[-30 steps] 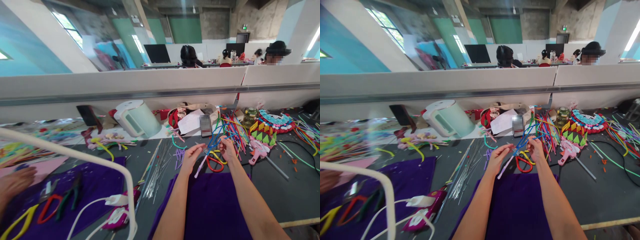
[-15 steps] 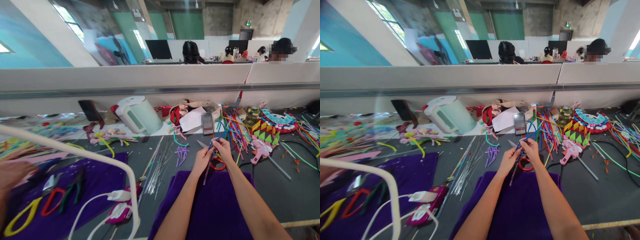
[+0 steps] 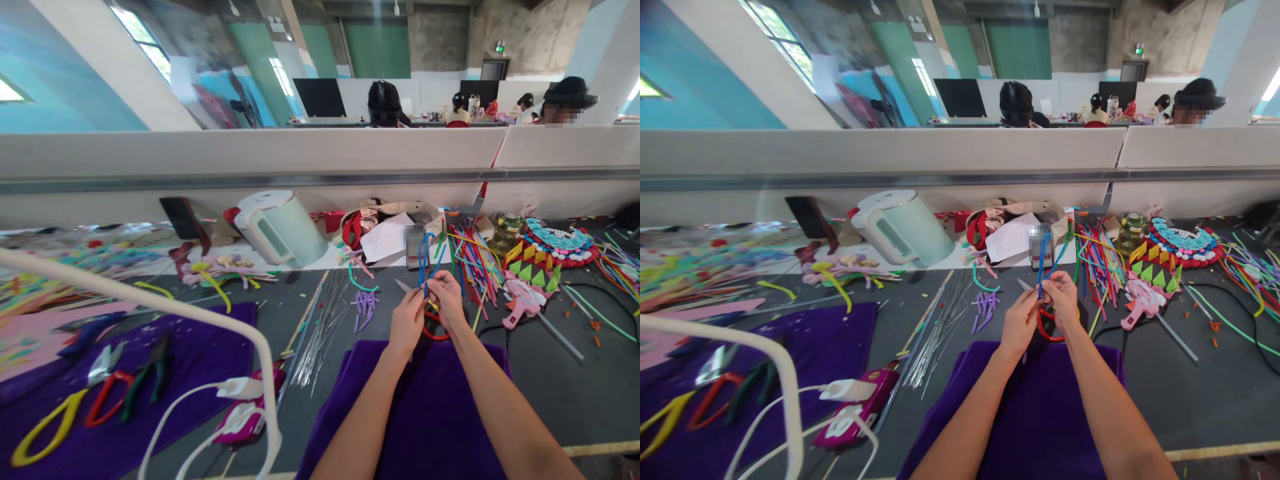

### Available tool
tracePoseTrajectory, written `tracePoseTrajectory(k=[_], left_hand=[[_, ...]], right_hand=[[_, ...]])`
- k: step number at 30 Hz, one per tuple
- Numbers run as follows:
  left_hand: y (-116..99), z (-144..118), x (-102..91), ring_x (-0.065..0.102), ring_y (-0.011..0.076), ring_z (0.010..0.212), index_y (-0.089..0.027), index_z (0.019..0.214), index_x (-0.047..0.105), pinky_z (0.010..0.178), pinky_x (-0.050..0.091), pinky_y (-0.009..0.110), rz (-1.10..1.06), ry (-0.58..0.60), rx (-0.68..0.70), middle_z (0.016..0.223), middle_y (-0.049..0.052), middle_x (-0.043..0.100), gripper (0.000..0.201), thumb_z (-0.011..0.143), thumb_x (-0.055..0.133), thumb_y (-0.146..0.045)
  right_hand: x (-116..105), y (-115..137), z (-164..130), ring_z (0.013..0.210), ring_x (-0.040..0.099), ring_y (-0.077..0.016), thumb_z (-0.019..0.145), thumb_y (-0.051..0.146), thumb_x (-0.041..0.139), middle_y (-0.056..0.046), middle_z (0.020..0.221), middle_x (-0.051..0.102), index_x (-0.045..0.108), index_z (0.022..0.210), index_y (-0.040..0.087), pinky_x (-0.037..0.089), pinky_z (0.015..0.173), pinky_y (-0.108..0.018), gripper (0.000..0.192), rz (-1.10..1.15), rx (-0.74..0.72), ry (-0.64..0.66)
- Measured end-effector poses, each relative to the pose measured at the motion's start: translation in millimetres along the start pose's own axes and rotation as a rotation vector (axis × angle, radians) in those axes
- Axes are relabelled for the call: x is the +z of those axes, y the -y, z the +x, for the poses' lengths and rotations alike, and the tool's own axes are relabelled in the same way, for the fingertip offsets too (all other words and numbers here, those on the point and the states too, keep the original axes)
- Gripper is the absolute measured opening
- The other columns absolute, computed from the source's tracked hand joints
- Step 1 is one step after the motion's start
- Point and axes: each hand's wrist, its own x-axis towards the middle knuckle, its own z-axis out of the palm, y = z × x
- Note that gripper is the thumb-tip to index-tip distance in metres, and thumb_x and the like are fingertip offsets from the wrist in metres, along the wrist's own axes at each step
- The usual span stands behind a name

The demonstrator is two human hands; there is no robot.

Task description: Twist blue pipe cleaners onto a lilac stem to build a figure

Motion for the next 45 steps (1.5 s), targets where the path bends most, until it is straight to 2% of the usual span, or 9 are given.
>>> tracePoseTrajectory(k=[9,14,26,29,32,36,38,41,45], left_hand=[[2,-2,-4.7,0.056,0.0182,0.086,-0.030,0.119,0.058,0.066,0.047,0.025,0.444,-0.069,-0.026,0.112,0.007,0.050,0.039,0.084,0.046,-0.017],[-2,0,-7.3,0.054,0.0238,0.096,-0.027,0.121,0.057,0.070,0.047,0.030,0.517,-0.037,-0.002,0.115,0.011,0.049,0.036,0.087,0.046,-0.028],[-4,2,-12.0,0.050,0.0263,0.098,-0.027,0.117,0.059,0.073,0.049,0.034,0.590,0.033,0.034,0.116,0.010,0.053,0.035,0.083,0.051,-0.021],[-4,2,-8.6,0.052,0.0247,0.102,-0.026,0.119,0.057,0.081,0.048,0.035,0.459,-0.031,0.021,0.122,0.010,0.050,0.035,0.085,0.050,-0.021],[-4,3,-4.9,0.054,0.0211,0.100,-0.024,0.122,0.052,0.083,0.047,0.034,0.248,-0.177,-0.049,0.127,0.011,0.043,0.038,0.085,0.051,-0.020],[1,6,1.6,0.057,0.0142,0.084,-0.020,0.122,0.045,0.077,0.050,0.032,-0.070,-0.418,-0.231,0.129,0.014,0.038,0.051,0.074,0.064,-0.019],[5,8,4.8,0.057,0.0111,0.075,-0.020,0.122,0.043,0.067,0.051,0.028,-0.283,-0.476,-0.372,0.122,0.013,0.044,0.061,0.067,0.070,-0.020],[9,10,5.8,0.058,0.0114,0.069,-0.016,0.114,0.051,0.059,0.052,0.025,-0.639,-0.328,-0.572,0.097,0.006,0.058,0.056,0.063,0.072,-0.025],[5,8,0.5,0.062,0.0180,0.070,-0.012,0.092,0.061,0.049,0.052,0.025,-0.810,-0.019,-0.660,0.079,0.005,0.062,0.034,0.066,0.070,-0.033]], right_hand=[[1,-8,-2,0.046,0.042,-0.0059,0.070,0.035,0.069,0.001,0.067,0.064,0.064,0.078,0.018,0.036,0.044,-0.019,0.019,-0.202,-0.096,-0.096],[-3,-12,-1,0.050,0.046,-0.0076,0.072,0.034,0.066,0.002,0.069,0.063,0.068,0.080,0.019,0.039,0.048,-0.020,0.017,-0.302,-0.147,-0.136],[-9,-11,-1,0.051,0.043,-0.0083,0.074,0.036,0.063,0.004,0.057,0.055,0.068,0.070,0.018,0.035,0.049,-0.020,0.018,-0.464,-0.194,-0.139],[-12,-12,1,0.046,0.039,-0.0076,0.073,0.038,0.063,0.005,0.051,0.051,0.068,0.072,0.017,0.031,0.044,-0.019,0.021,-0.403,-0.127,-0.164],[-13,-12,3,0.043,0.036,-0.0063,0.072,0.039,0.063,0.004,0.051,0.051,0.068,0.073,0.016,0.026,0.041,-0.019,0.024,-0.339,-0.081,-0.181],[-13,-13,5,0.044,0.036,-0.0055,0.070,0.039,0.063,0.003,0.056,0.056,0.067,0.071,0.014,0.024,0.040,-0.019,0.025,-0.313,-0.058,-0.207],[-13,-14,6,0.043,0.035,-0.0050,0.069,0.038,0.063,0.003,0.057,0.055,0.065,0.072,0.014,0.023,0.039,-0.019,0.025,-0.296,-0.041,-0.225],[-13,-14,8,0.044,0.039,-0.0055,0.069,0.033,0.064,0.004,0.061,0.056,0.062,0.091,0.015,0.026,0.039,-0.018,0.028,-0.274,-0.043,-0.229],[-14,-13,7,0.050,0.050,-0.0086,0.071,0.023,0.060,0.006,0.063,0.057,0.044,0.118,0.019,0.039,0.048,-0.019,0.050,-0.347,-0.175,-0.244]])
